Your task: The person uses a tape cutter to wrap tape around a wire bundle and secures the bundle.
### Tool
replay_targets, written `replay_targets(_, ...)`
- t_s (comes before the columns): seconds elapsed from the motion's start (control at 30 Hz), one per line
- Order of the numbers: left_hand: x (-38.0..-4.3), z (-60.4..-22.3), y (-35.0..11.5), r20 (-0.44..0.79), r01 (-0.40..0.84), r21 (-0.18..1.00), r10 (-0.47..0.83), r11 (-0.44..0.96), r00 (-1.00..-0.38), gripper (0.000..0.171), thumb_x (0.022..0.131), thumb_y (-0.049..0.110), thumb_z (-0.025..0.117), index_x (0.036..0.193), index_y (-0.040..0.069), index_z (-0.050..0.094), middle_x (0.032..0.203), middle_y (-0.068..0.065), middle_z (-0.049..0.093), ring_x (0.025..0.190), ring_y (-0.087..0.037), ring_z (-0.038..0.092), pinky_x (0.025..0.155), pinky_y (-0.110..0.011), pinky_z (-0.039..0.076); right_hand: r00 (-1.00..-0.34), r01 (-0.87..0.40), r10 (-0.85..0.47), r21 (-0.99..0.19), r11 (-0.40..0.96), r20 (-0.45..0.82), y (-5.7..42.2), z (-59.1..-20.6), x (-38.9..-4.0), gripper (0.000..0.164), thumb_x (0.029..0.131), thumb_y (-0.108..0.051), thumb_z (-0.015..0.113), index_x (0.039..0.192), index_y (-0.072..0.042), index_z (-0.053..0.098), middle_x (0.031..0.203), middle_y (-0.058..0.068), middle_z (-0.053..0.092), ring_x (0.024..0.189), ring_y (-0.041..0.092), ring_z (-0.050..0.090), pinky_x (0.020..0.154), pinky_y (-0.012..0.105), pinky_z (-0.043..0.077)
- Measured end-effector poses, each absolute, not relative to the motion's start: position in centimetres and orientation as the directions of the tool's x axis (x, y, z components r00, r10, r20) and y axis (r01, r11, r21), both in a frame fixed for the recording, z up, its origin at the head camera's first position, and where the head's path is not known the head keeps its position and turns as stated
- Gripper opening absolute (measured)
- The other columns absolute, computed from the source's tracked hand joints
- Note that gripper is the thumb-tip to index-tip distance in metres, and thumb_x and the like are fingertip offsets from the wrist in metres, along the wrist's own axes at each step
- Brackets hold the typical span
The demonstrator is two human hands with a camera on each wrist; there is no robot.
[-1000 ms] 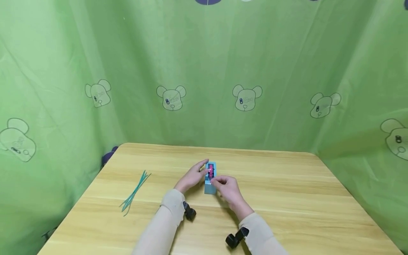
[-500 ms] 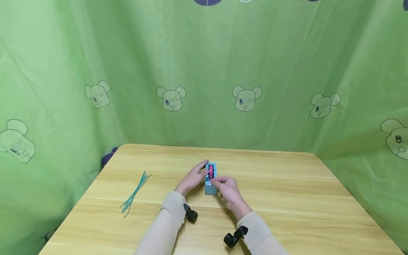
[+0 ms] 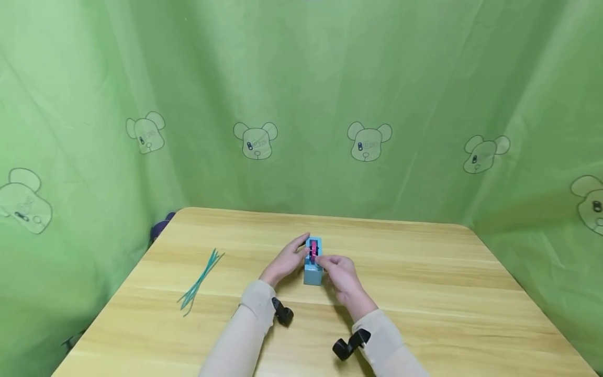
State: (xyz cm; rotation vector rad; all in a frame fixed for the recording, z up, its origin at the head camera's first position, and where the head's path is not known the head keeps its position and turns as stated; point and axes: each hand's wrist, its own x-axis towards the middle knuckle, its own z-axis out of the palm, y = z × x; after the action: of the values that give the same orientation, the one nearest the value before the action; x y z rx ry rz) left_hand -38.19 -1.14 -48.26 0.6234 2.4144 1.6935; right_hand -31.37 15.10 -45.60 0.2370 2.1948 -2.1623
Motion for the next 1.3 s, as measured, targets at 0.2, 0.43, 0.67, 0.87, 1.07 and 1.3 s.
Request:
replay_targets(0.2,-38.2,-48.2,-1.2,0.125,0.256,0.921,0.399,0.293,-0.908,0.053,0.106,0.026,0.046,0.156,0.019,0.03,0.16,-0.004,0.027,0.146,-0.027,0.021,0.116,-0.05,0.017,-0.985,0.165,0.068,-0.985,0.058,-0.161,15.1,-45.1,-31.5,0.031,0.092,-0.017,0.068,0.112,0.006,0.067,0.097,0.007,0.059,0.069,0.017,0.048,0.062,0.028,0.04)
replay_targets(0.43,-38.1,-48.2,-1.2,0.13,0.262,0.919,0.399,0.296,-0.908,0.053,0.106,0.023,0.045,0.156,0.015,0.029,0.16,-0.009,0.025,0.146,-0.03,0.021,0.116,-0.051,0.017,-0.982,0.181,0.069,-0.98,0.083,-0.175,15.0,-44.8,-31.4,0.027,0.092,-0.017,0.067,0.107,0.005,0.067,0.09,0.005,0.056,0.066,0.014,0.045,0.059,0.026,0.038)
replay_targets(0.67,-38.4,-48.4,-1.0,0.133,0.267,0.917,0.404,0.296,-0.905,0.053,0.106,0.022,0.044,0.156,0.016,0.028,0.161,-0.008,0.024,0.147,-0.028,0.02,0.116,-0.05,0.016,-0.986,0.15,0.094,-0.982,0.112,-0.14,14.6,-44.8,-30.9,0.028,0.092,-0.016,0.067,0.108,0.006,0.065,0.099,0.009,0.057,0.08,0.02,0.048,0.074,0.035,0.043)
replay_targets(0.87,-38.5,-48.5,-0.8,0.14,0.273,0.922,0.421,0.275,-0.896,0.053,0.106,0.021,0.042,0.156,0.014,0.026,0.162,-0.01,0.021,0.148,-0.028,0.016,0.117,-0.05,0.013,-0.986,0.131,0.116,-0.986,0.104,-0.119,14.5,-44.7,-30.2,0.025,0.092,-0.016,0.067,0.103,0.006,0.066,0.104,0.01,0.057,0.095,0.024,0.046,0.087,0.041,0.039)
replay_targets(1.07,-38.5,-48.6,-0.8,0.153,0.279,0.926,0.422,0.255,-0.894,0.053,0.106,0.021,0.043,0.156,0.014,0.027,0.161,-0.009,0.022,0.147,-0.029,0.017,0.117,-0.05,0.013,-0.988,0.121,0.106,-0.987,0.106,-0.109,14.6,-44.8,-29.8,0.023,0.091,-0.015,0.068,0.101,0.006,0.068,0.096,0.007,0.058,0.083,0.02,0.048,0.076,0.037,0.041)
replay_targets(1.3,-38.5,-48.7,-0.8,0.134,0.262,0.927,0.417,0.267,-0.899,0.053,0.106,0.023,0.042,0.157,0.017,0.026,0.162,-0.006,0.022,0.147,-0.026,0.017,0.117,-0.049,0.013,-0.99,0.113,0.09,-0.99,0.085,-0.105,14.6,-44.7,-29.4,0.024,0.092,-0.014,0.066,0.104,0.007,0.066,0.108,0.014,0.06,0.098,0.026,0.05,0.089,0.045,0.041)
